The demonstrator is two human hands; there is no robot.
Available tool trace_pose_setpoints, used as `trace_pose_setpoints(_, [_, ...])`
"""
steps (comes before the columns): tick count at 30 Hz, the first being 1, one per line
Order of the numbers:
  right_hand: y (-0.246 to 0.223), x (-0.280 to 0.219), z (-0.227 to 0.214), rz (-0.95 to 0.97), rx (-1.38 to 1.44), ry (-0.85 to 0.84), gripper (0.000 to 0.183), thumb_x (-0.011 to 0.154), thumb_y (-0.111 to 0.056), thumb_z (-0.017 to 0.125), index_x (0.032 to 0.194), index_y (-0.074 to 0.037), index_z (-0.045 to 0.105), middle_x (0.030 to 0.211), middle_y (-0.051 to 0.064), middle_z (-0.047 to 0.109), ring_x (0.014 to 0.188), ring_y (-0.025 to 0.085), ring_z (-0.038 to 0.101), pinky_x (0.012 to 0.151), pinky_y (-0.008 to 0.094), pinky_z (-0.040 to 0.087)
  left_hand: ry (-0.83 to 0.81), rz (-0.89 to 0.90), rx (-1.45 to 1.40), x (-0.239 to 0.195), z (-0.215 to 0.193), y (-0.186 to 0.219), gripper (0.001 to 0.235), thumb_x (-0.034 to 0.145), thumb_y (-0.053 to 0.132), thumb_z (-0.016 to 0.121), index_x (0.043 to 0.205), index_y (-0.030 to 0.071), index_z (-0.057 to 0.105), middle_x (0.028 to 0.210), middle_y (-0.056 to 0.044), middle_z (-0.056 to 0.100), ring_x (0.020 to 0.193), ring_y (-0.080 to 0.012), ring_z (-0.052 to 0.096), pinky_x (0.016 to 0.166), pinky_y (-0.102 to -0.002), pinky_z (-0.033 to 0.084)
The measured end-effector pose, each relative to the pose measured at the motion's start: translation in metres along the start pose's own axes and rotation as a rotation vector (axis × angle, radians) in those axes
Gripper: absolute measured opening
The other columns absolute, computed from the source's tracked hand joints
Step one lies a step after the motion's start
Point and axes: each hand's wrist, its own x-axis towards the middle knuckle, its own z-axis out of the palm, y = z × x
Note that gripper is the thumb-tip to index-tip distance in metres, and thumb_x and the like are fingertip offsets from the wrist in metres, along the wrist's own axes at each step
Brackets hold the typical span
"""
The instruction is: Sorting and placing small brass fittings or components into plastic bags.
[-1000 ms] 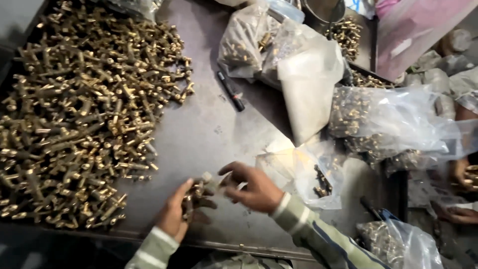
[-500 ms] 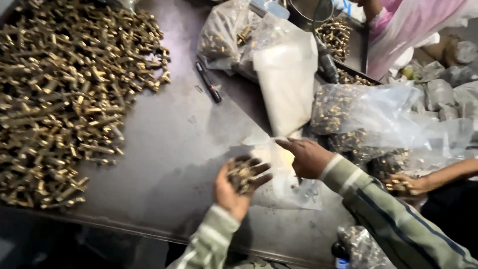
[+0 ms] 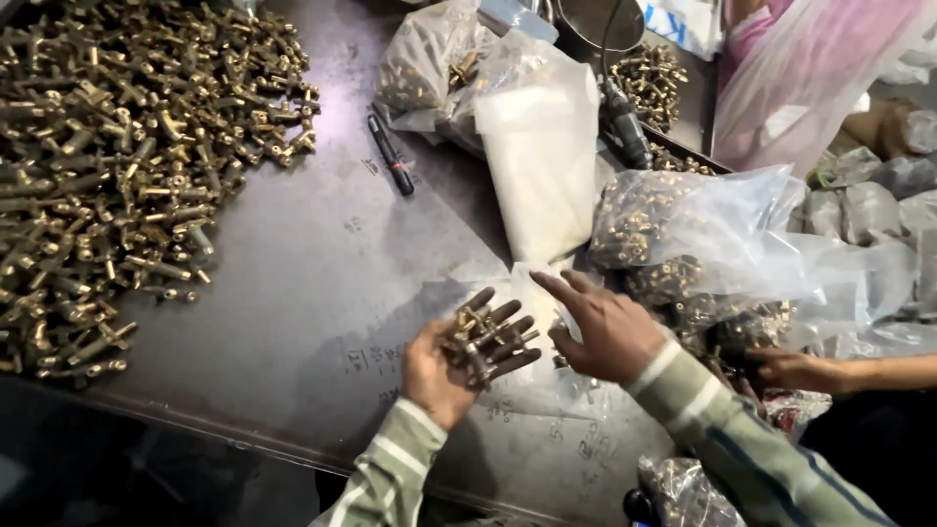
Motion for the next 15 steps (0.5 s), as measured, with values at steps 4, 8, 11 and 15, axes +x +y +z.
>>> trace_pose_setpoints(4, [0.015,-0.009,0.035,-0.161,0.060,0.209,0.080,0.082,-0.016,0.063,0.156,-0.023,0.034,0.143,0.026,0.053,0.107,0.044,0.066,0.090,0.049,0.054,-0.116,0.104,-0.014,-0.020,-0.006,0.014,0.066,0.095,0.037,0.035,0.149,0.000,0.045,0.149,-0.029,0.051,0.133,-0.0505,0.053,0.110,-0.068,0.044])
trace_pose_setpoints(8, [0.013,-0.017,0.038,-0.145,0.195,0.196,0.088,0.076,-0.008,0.059,0.158,-0.023,0.030,0.148,0.027,0.050,0.104,0.043,0.069,0.093,0.049,0.054,0.046,0.207,0.123,-0.032,0.005,0.028,0.062,0.098,0.039,0.039,0.139,-0.005,0.053,0.138,-0.031,0.060,0.124,-0.0496,0.060,0.104,-0.067,0.049])
trace_pose_setpoints(11, [0.023,-0.006,0.050,-0.251,0.192,0.265,0.091,0.074,-0.002,0.057,0.159,-0.013,0.028,0.147,0.033,0.048,0.110,0.048,0.064,0.094,0.054,0.048,0.257,0.420,0.062,-0.018,-0.021,0.015,0.049,0.105,0.034,0.041,0.133,-0.004,0.056,0.128,-0.023,0.064,0.116,-0.0397,0.066,0.102,-0.062,0.052])
trace_pose_setpoints(15, [0.018,0.004,0.060,-0.213,0.219,0.236,0.095,0.070,-0.003,0.056,0.160,-0.010,0.026,0.149,0.032,0.047,0.109,0.048,0.064,0.098,0.051,0.049,0.264,0.445,0.076,0.042,-0.043,-0.043,0.046,0.107,0.039,0.042,0.130,0.002,0.060,0.120,-0.018,0.069,0.103,-0.0335,0.070,0.091,-0.052,0.055])
